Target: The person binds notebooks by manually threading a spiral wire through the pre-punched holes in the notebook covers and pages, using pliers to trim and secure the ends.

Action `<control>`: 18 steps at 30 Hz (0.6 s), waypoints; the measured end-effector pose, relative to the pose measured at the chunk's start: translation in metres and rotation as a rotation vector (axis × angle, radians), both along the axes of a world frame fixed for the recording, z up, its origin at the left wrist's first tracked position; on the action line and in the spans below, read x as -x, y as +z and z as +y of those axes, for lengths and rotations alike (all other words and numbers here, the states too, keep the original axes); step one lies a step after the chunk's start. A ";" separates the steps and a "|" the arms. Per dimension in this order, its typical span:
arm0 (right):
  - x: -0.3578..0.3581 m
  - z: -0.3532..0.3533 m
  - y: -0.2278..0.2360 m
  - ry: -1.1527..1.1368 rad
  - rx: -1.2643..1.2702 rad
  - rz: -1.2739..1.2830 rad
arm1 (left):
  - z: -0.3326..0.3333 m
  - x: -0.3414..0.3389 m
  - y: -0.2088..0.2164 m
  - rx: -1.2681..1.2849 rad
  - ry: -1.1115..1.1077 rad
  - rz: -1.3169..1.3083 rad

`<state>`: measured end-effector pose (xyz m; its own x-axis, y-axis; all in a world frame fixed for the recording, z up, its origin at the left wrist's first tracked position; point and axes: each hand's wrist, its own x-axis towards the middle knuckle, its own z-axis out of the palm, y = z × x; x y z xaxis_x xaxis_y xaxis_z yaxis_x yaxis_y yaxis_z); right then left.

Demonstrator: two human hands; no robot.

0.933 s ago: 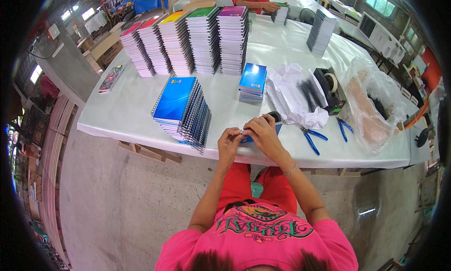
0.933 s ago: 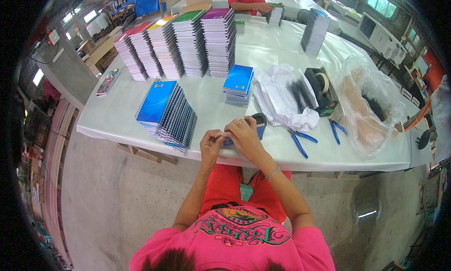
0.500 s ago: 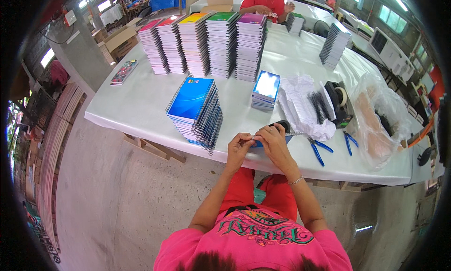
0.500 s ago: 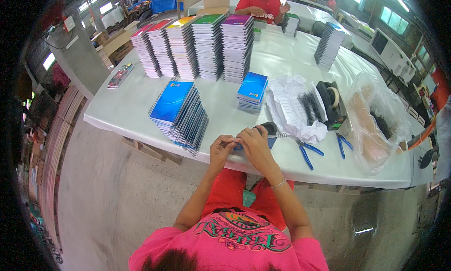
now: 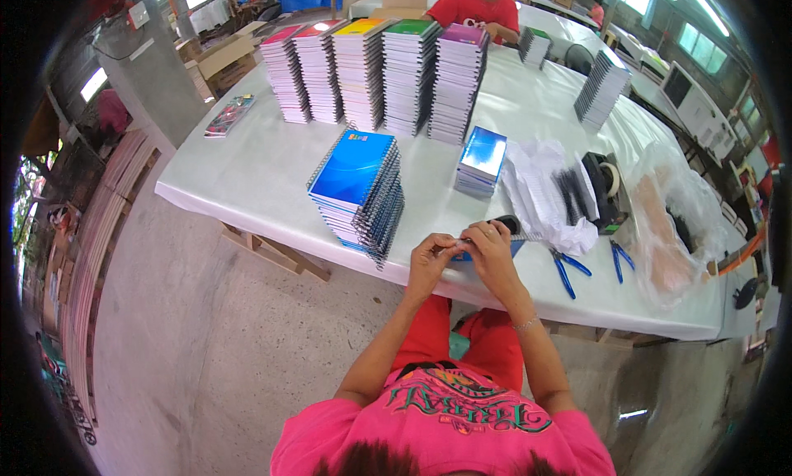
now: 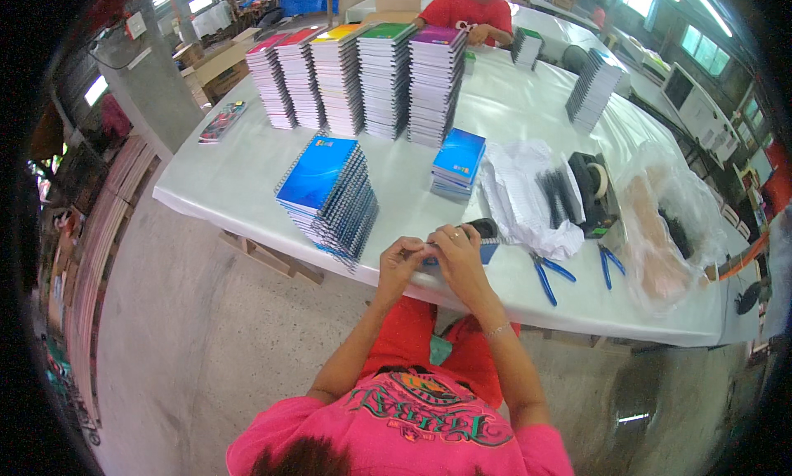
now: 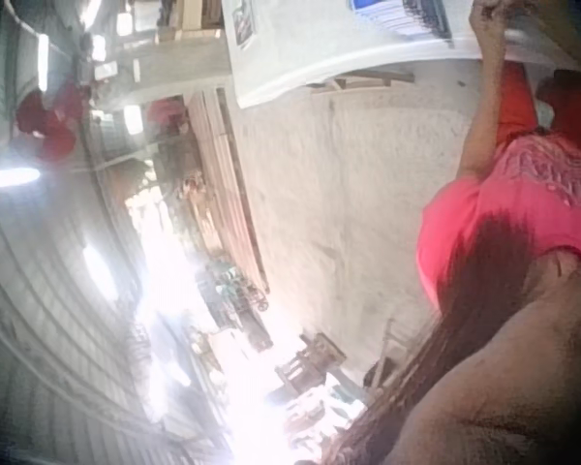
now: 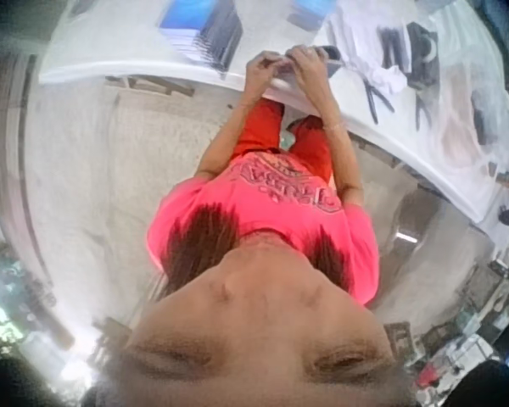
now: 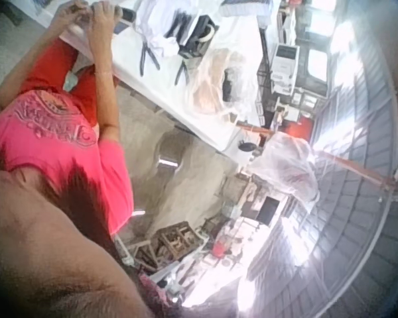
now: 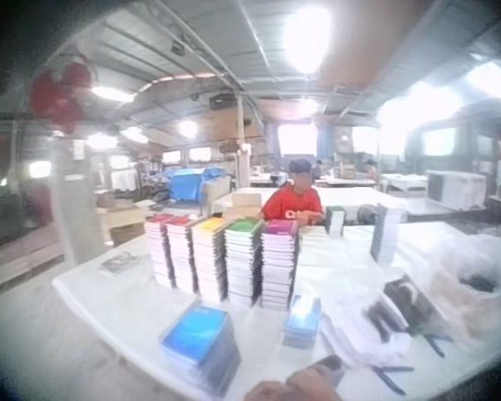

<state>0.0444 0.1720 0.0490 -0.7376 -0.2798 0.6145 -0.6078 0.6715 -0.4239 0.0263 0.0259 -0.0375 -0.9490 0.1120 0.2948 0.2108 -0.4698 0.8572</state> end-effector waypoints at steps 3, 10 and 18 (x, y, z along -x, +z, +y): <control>0.002 0.001 -0.001 0.011 -0.081 0.004 | -0.001 0.001 0.001 0.029 0.033 -0.012; 0.031 0.036 -0.003 -0.083 -0.048 0.081 | -0.005 -0.002 0.005 0.032 0.064 -0.015; 0.108 0.219 -0.048 -0.881 -0.153 -0.285 | 0.010 -0.001 0.018 0.126 -0.006 0.031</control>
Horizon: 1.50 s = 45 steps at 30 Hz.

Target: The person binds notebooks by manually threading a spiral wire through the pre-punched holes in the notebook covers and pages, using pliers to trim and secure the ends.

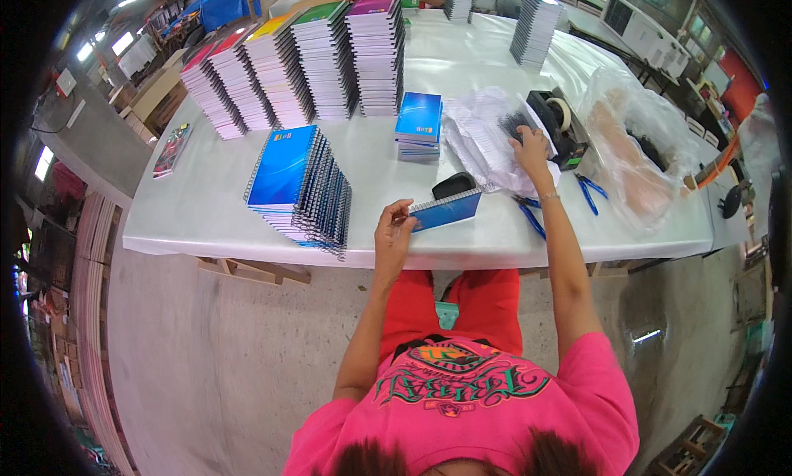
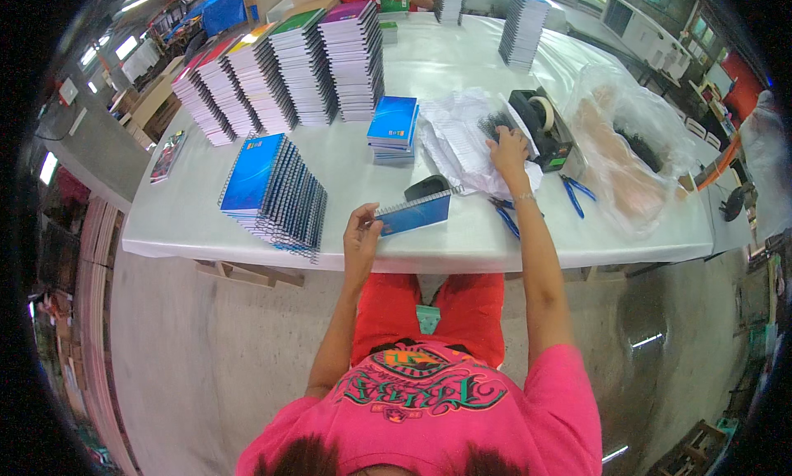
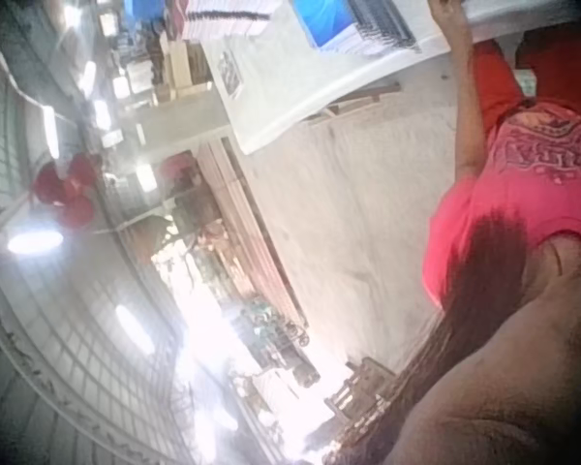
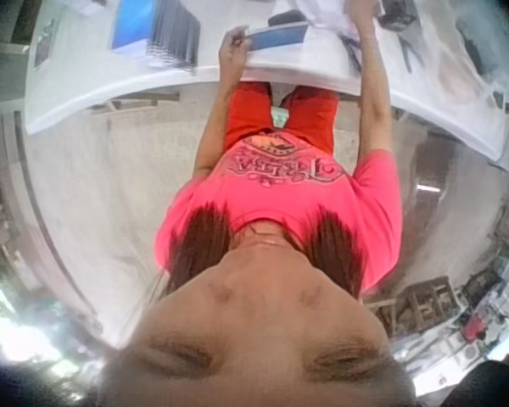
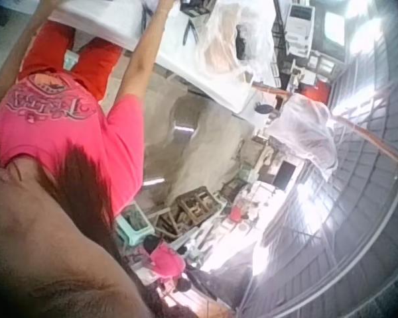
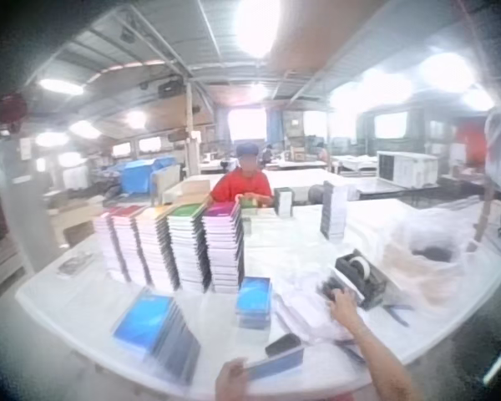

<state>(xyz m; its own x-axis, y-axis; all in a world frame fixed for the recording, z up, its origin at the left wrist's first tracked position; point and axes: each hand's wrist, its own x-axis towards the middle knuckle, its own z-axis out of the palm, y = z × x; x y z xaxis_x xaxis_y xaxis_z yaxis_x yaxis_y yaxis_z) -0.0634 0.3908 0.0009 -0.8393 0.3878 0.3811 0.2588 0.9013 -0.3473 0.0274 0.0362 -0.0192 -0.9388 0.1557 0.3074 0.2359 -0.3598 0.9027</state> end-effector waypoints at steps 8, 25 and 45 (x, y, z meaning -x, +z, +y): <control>-0.022 -0.039 0.020 0.063 0.011 0.193 | -0.016 0.000 0.003 0.261 0.063 0.154; -0.189 -0.068 0.003 0.118 0.249 0.132 | -0.003 0.001 0.035 0.446 0.117 0.105; -0.179 -0.230 0.030 0.506 0.418 0.193 | -0.009 -0.009 0.034 0.512 0.121 0.134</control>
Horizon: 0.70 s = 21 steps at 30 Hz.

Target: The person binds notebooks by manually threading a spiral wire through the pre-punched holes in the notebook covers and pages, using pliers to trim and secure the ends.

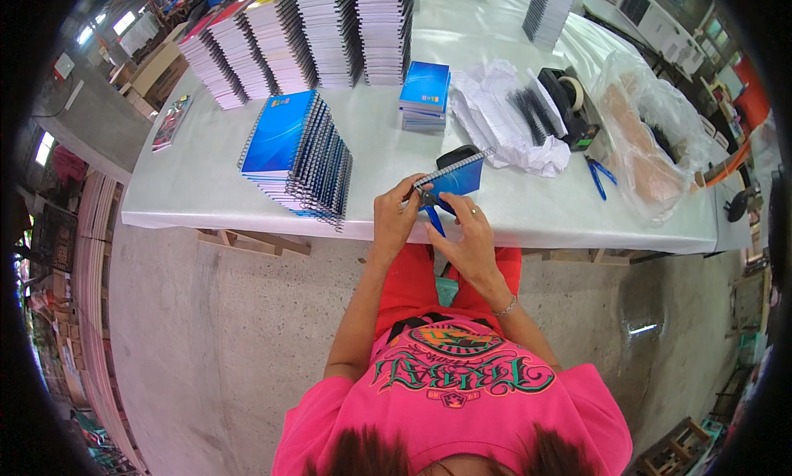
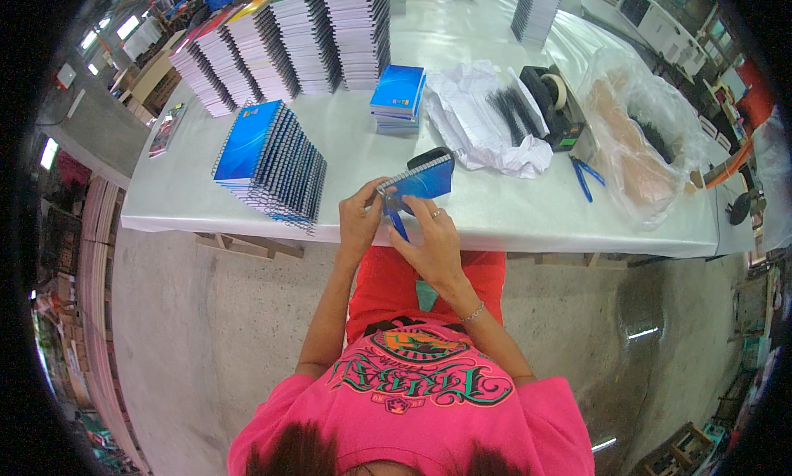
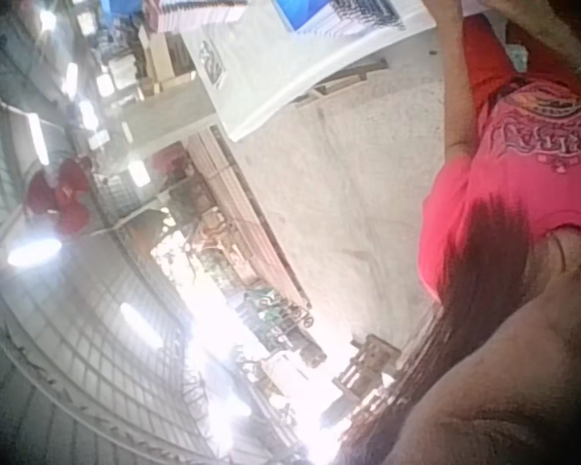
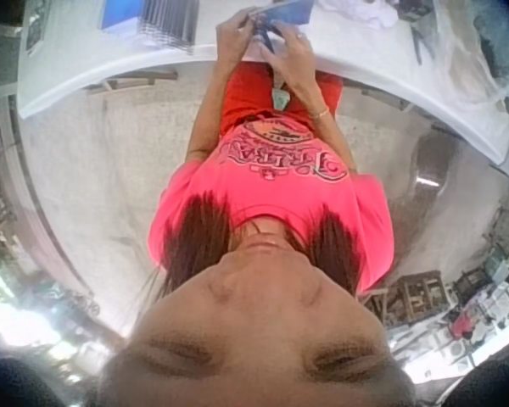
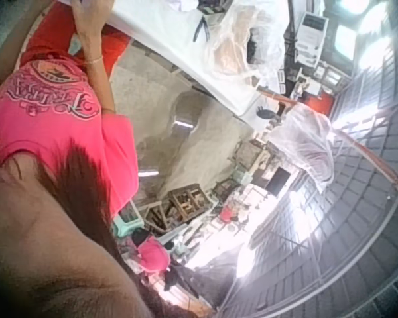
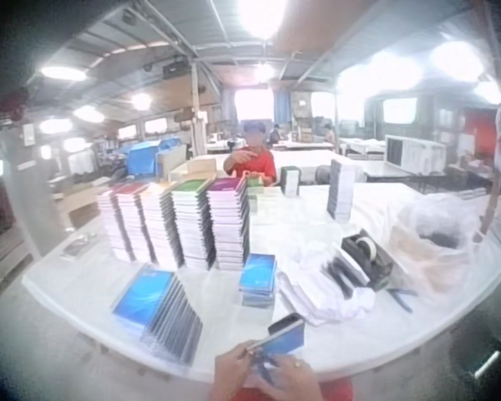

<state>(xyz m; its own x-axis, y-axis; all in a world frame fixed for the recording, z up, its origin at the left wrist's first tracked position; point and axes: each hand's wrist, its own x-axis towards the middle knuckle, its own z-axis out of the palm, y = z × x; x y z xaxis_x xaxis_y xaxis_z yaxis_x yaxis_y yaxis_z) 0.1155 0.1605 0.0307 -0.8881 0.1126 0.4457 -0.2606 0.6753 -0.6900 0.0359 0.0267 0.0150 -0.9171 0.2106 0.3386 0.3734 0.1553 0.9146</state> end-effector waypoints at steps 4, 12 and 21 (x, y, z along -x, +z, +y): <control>-0.001 -0.002 0.003 0.003 0.022 -0.026 | 0.000 -0.002 -0.002 0.005 0.004 0.032; 0.004 0.004 0.003 0.257 0.592 -0.329 | 0.004 -0.005 -0.006 0.056 0.048 0.122; 0.011 0.098 0.017 0.216 0.175 -0.389 | -0.010 -0.021 0.052 0.061 0.165 0.021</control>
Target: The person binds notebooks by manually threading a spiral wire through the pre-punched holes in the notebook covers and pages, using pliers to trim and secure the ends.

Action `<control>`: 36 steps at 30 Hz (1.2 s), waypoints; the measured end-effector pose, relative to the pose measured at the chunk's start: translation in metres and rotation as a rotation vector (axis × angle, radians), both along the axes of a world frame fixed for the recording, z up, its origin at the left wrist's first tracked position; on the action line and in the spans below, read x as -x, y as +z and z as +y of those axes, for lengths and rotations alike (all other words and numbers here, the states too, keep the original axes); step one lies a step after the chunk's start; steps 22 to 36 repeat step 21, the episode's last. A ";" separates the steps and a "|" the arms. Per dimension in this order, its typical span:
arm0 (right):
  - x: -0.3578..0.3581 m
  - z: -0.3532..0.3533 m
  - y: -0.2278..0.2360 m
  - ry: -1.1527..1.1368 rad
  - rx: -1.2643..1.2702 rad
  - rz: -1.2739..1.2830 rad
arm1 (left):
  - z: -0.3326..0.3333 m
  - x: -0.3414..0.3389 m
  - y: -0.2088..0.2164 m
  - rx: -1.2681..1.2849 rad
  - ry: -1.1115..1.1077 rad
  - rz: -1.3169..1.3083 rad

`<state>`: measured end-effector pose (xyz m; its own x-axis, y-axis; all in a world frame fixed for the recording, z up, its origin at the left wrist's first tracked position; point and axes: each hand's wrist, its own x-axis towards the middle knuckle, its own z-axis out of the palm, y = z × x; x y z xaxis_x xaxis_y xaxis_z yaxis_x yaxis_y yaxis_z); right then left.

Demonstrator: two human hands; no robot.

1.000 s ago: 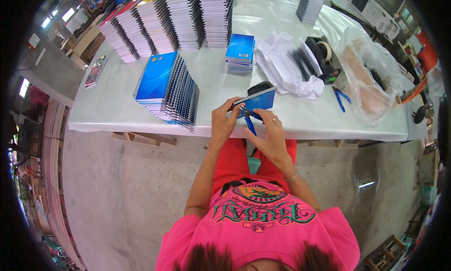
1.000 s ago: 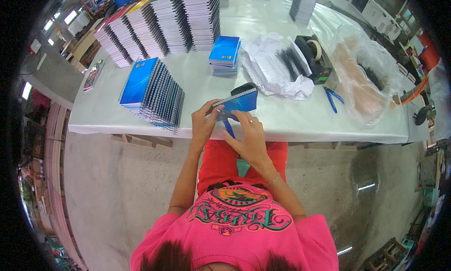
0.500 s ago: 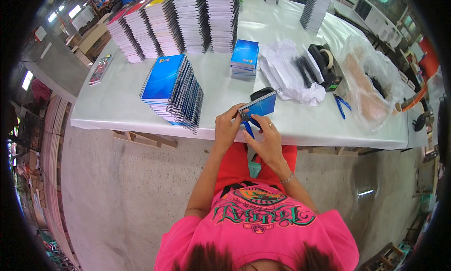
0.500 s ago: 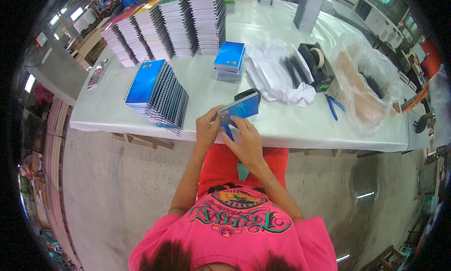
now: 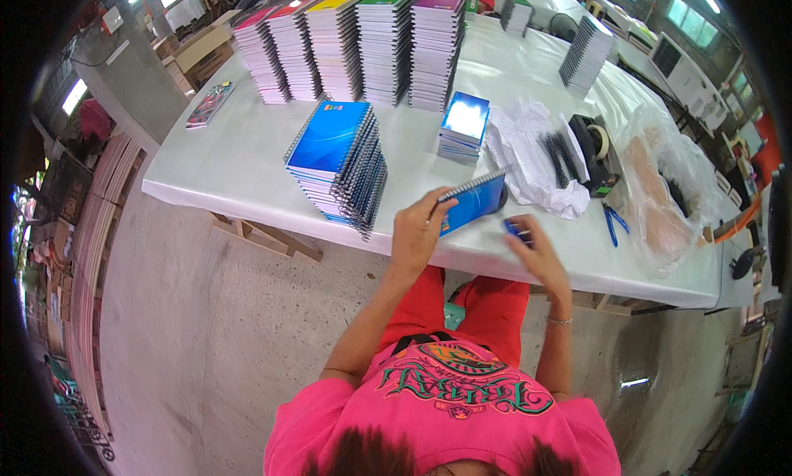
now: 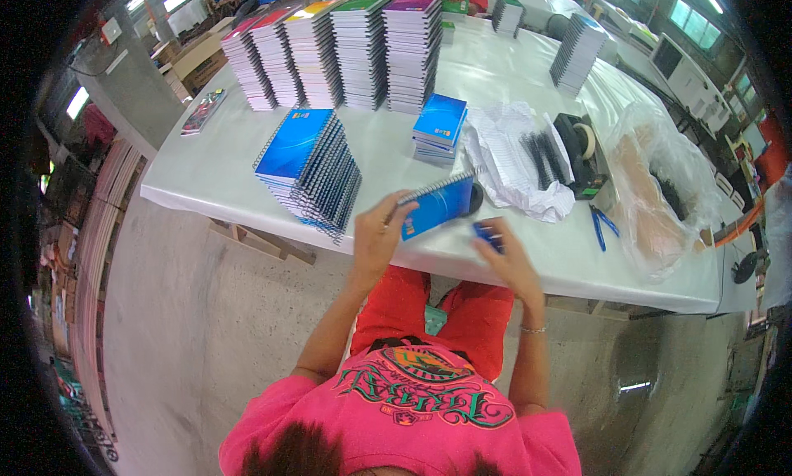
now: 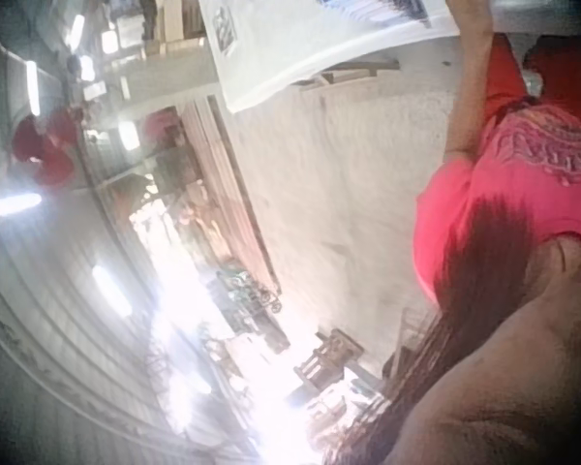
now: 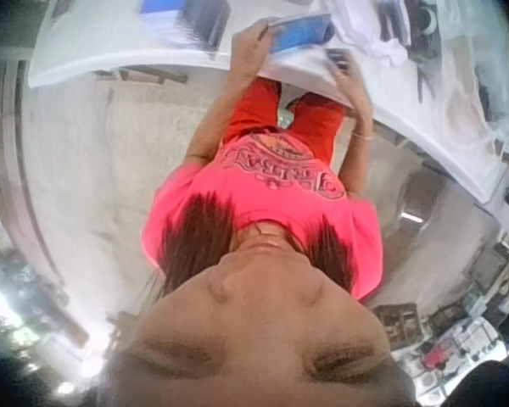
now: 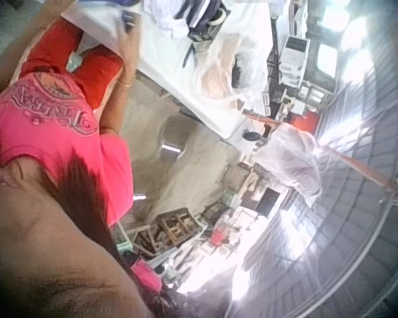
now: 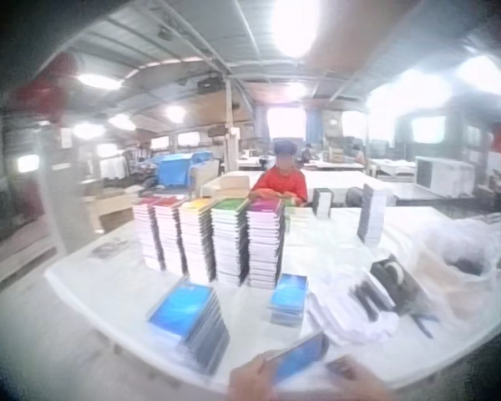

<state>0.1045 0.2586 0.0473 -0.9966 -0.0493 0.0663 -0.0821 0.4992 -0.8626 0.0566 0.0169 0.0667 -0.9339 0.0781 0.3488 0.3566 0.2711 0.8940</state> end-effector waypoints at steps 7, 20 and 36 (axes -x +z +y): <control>-0.001 0.125 -0.062 -0.541 -0.720 0.319 | -0.069 0.015 0.113 -0.201 0.443 0.273; -0.003 0.122 -0.068 -0.590 -0.675 0.341 | -0.155 0.065 0.076 -0.082 0.561 0.259; -0.003 0.123 -0.068 -0.596 -0.674 0.334 | -0.158 0.065 0.074 -0.099 0.537 0.236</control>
